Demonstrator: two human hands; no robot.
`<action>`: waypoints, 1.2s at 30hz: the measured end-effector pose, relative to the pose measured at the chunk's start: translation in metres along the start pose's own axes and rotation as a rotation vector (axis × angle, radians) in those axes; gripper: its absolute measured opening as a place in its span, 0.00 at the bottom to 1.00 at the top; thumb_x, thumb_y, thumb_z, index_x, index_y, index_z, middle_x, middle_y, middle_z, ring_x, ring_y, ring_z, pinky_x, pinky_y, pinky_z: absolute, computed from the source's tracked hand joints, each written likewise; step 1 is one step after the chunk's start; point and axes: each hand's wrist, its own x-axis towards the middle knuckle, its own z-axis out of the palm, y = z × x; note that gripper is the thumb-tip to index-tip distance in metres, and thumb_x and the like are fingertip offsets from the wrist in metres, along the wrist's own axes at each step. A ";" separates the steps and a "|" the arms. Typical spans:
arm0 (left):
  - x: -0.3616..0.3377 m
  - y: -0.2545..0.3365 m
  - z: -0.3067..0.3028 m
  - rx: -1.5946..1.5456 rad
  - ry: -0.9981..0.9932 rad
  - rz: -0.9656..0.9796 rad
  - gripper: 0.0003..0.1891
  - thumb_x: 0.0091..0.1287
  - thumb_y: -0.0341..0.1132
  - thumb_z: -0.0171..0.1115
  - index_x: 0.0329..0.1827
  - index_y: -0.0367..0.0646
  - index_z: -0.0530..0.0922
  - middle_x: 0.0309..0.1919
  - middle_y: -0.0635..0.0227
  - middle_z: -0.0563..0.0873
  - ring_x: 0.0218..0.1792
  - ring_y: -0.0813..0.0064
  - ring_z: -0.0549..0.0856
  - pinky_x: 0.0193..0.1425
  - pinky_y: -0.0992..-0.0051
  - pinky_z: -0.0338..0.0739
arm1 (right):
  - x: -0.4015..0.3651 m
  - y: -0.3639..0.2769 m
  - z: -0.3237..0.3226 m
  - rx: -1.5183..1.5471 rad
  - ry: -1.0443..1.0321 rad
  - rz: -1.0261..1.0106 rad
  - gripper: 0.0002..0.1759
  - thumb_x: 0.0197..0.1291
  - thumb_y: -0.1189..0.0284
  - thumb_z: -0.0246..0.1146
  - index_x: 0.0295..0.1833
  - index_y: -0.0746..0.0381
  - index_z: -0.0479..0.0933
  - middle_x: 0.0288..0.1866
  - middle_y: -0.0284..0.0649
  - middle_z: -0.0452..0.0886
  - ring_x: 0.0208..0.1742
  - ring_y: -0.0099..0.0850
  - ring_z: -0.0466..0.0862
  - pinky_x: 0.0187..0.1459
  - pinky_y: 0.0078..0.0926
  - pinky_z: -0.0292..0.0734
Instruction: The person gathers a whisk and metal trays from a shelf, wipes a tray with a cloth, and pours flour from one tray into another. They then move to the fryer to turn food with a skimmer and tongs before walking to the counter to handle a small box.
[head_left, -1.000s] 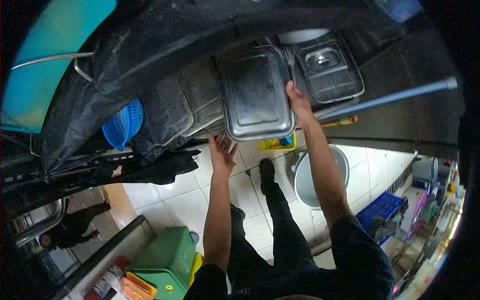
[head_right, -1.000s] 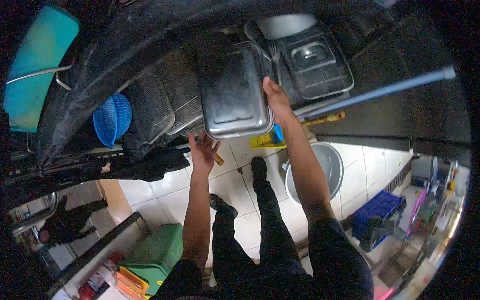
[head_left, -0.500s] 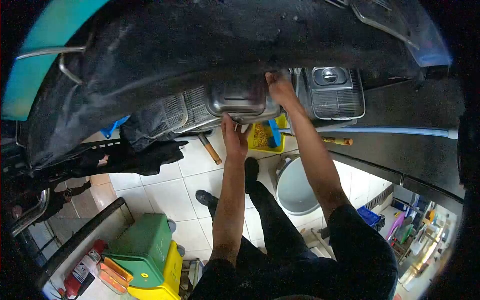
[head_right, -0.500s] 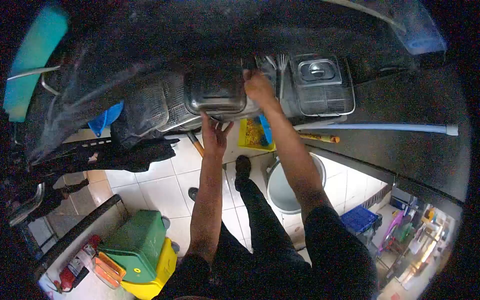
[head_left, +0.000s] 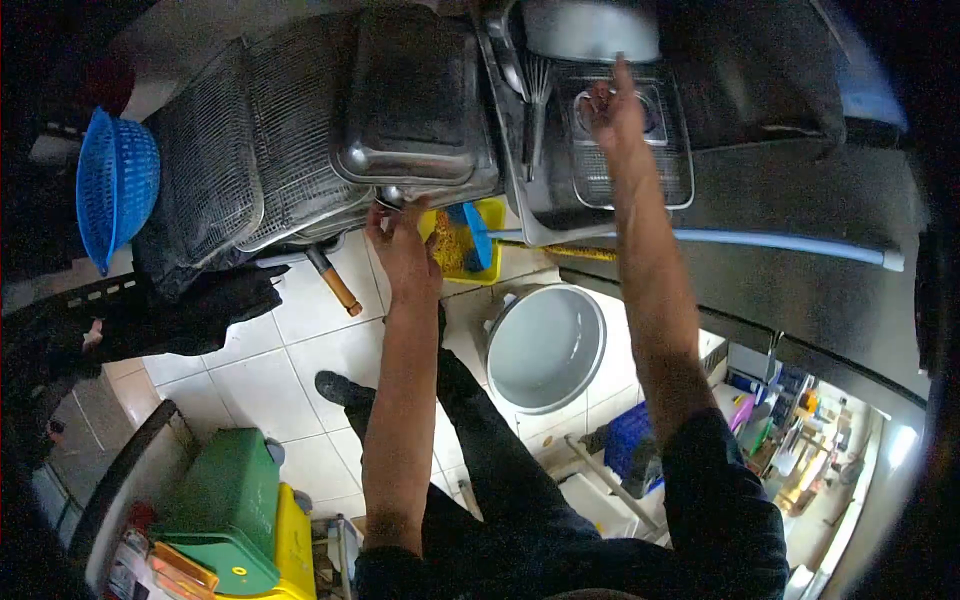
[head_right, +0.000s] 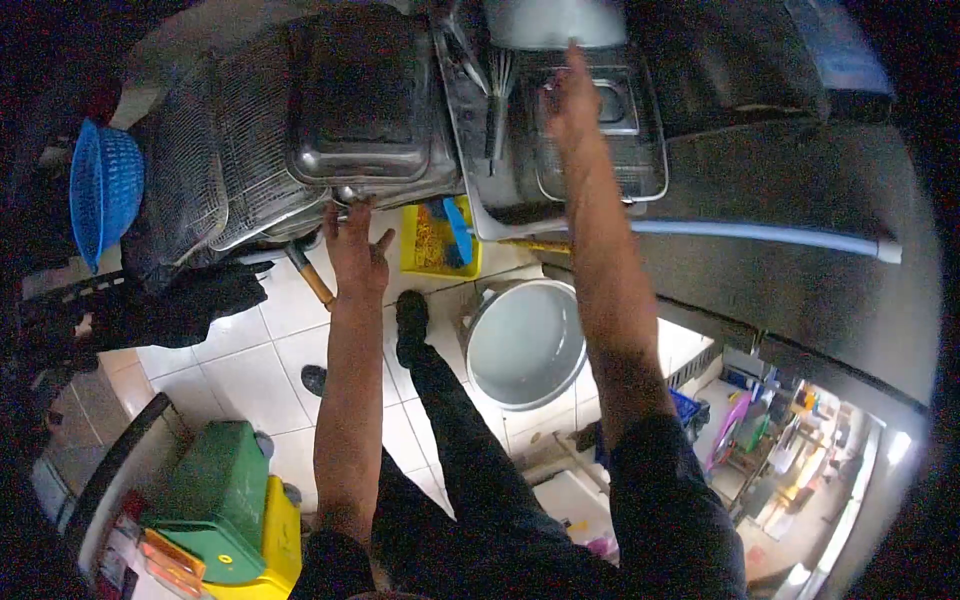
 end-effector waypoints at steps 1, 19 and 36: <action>-0.001 -0.001 -0.006 -0.003 -0.011 0.004 0.28 0.53 0.31 0.54 0.56 0.53 0.54 0.48 0.70 0.69 0.52 0.73 0.66 0.50 0.60 0.57 | 0.013 -0.009 0.000 0.249 -0.133 0.050 0.19 0.47 0.55 0.60 0.35 0.61 0.71 0.31 0.38 0.74 0.28 0.28 0.74 0.32 0.23 0.73; -0.032 -0.041 -0.101 -0.123 -0.070 0.068 0.15 0.56 0.33 0.52 0.47 0.47 0.66 0.44 0.70 0.69 0.44 0.76 0.71 0.47 0.74 0.65 | -0.087 -0.073 -0.025 0.738 -0.339 -0.144 0.20 0.52 0.68 0.55 0.50 0.65 0.65 0.51 0.41 0.69 0.55 0.32 0.66 0.59 0.33 0.56; -0.048 0.077 -0.101 -0.078 0.161 0.390 0.12 0.52 0.26 0.52 0.41 0.41 0.65 0.34 0.70 0.72 0.34 0.81 0.73 0.41 0.82 0.67 | -0.214 -0.072 0.168 -1.034 -1.042 -1.169 0.10 0.49 0.73 0.56 0.40 0.61 0.74 0.28 0.42 0.78 0.28 0.34 0.78 0.33 0.26 0.72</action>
